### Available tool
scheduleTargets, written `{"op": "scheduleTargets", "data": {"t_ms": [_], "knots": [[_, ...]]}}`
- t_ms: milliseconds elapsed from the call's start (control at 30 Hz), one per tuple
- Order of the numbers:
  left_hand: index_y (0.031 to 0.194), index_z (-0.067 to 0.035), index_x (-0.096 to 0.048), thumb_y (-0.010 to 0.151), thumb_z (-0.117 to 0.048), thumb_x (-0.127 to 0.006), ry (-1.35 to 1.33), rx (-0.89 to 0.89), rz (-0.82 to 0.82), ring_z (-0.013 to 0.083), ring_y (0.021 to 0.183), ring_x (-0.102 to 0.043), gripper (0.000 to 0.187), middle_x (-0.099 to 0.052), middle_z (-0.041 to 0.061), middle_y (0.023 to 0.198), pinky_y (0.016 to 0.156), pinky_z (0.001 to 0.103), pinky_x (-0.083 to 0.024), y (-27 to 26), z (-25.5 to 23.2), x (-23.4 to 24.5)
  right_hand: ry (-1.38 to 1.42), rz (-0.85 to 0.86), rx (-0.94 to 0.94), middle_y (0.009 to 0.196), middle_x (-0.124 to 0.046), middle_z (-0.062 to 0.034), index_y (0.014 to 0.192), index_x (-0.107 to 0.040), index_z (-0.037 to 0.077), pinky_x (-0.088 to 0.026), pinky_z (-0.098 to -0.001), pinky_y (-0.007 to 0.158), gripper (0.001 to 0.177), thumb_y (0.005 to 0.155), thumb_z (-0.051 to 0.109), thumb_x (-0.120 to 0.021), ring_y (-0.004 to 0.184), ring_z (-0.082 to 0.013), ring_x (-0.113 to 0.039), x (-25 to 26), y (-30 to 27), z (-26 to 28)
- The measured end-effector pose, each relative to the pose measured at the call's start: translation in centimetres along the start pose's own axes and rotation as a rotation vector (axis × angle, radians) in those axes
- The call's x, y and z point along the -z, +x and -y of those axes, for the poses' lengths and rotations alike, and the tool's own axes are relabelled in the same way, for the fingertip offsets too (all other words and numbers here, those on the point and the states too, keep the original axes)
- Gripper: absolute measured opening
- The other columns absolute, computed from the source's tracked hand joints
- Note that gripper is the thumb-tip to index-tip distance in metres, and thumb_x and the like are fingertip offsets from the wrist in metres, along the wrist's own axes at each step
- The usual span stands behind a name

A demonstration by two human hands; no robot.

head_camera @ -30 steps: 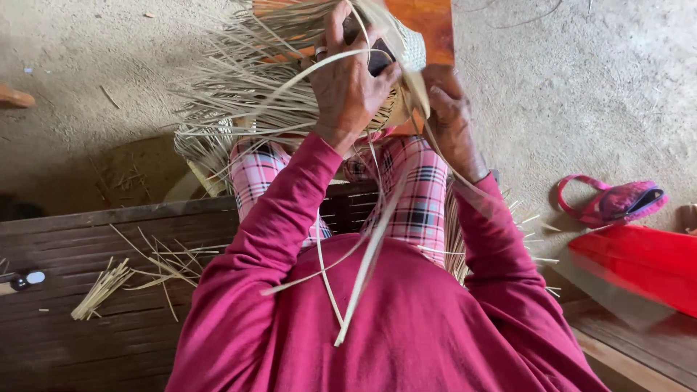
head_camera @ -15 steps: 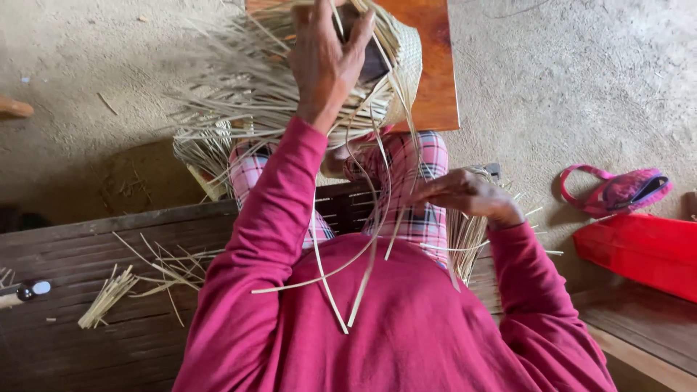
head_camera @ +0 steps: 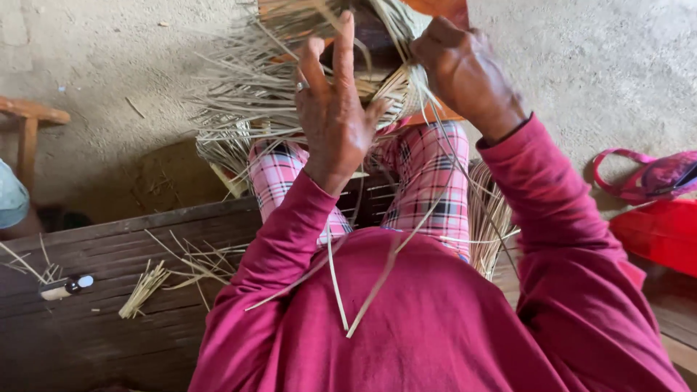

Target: Weaving dried plant fibers to create a basket or hat

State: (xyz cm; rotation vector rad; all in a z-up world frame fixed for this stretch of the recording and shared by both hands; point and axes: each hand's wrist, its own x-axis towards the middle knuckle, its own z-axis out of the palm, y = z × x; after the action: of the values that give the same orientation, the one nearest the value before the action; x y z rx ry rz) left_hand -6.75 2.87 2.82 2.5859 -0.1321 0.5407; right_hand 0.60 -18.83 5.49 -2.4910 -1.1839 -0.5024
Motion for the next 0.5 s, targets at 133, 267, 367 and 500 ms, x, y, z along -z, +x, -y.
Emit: {"op": "scheduleTargets", "data": {"t_ms": [133, 267, 367, 500], "knots": [[0.14, -0.008, -0.033, 0.09, -0.041, -0.087, -0.144, -0.083, -0.039, 0.0343, 0.116, -0.052, 0.081, -0.044, 0.019, 0.127, 0.093, 0.044, -0.053, -0.6, 0.8, 1.2, -0.617, 0.142, 0.068, 0.084, -0.058, -0.0024, 0.092, -0.063, 0.01, -0.045, -0.0212, 0.039, 0.016, 0.103, 0.001, -0.07, 0.056, -0.0078, -0.053, -0.8, 0.8, 0.9], [0.101, -0.01, -0.051, 0.081, -0.025, -0.088, 0.02, -0.084, 0.041, 0.0376, 0.097, -0.058, 0.044, -0.051, 0.013, 0.106, 0.078, 0.049, -0.051, -0.8, 0.9, 2.3, -0.446, 0.026, 0.006, 0.085, -0.049, -0.0059, 0.089, -0.057, 0.007, -0.043, -0.0329, 0.045, 0.019, 0.106, 0.006, -0.066, 0.063, -0.0186, -0.056, -2.2, 0.8, 0.2], [0.106, -0.013, -0.062, 0.083, -0.022, -0.085, 0.085, -0.113, -0.011, 0.035, 0.096, -0.06, 0.034, -0.057, 0.01, 0.107, 0.081, 0.049, -0.049, -0.9, 0.9, 2.2, 0.15, -0.053, -0.253, 0.092, -0.051, -0.0164, 0.1, -0.05, 0.001, -0.035, -0.0474, 0.061, 0.019, 0.082, -0.003, -0.053, 0.074, -0.0322, -0.048, -3.2, 0.0, -0.8], [0.098, -0.009, -0.062, 0.094, -0.006, -0.072, 0.073, -0.268, -0.104, 0.0304, 0.084, -0.061, 0.011, -0.057, 0.01, 0.098, 0.079, 0.044, -0.05, -0.7, 0.1, 3.3, 0.33, -0.166, -0.248, 0.094, -0.054, -0.0177, 0.103, -0.051, -0.002, -0.039, -0.0469, 0.069, 0.022, 0.083, -0.01, -0.049, 0.083, -0.0336, -0.049, -2.7, -0.3, -0.1]]}}
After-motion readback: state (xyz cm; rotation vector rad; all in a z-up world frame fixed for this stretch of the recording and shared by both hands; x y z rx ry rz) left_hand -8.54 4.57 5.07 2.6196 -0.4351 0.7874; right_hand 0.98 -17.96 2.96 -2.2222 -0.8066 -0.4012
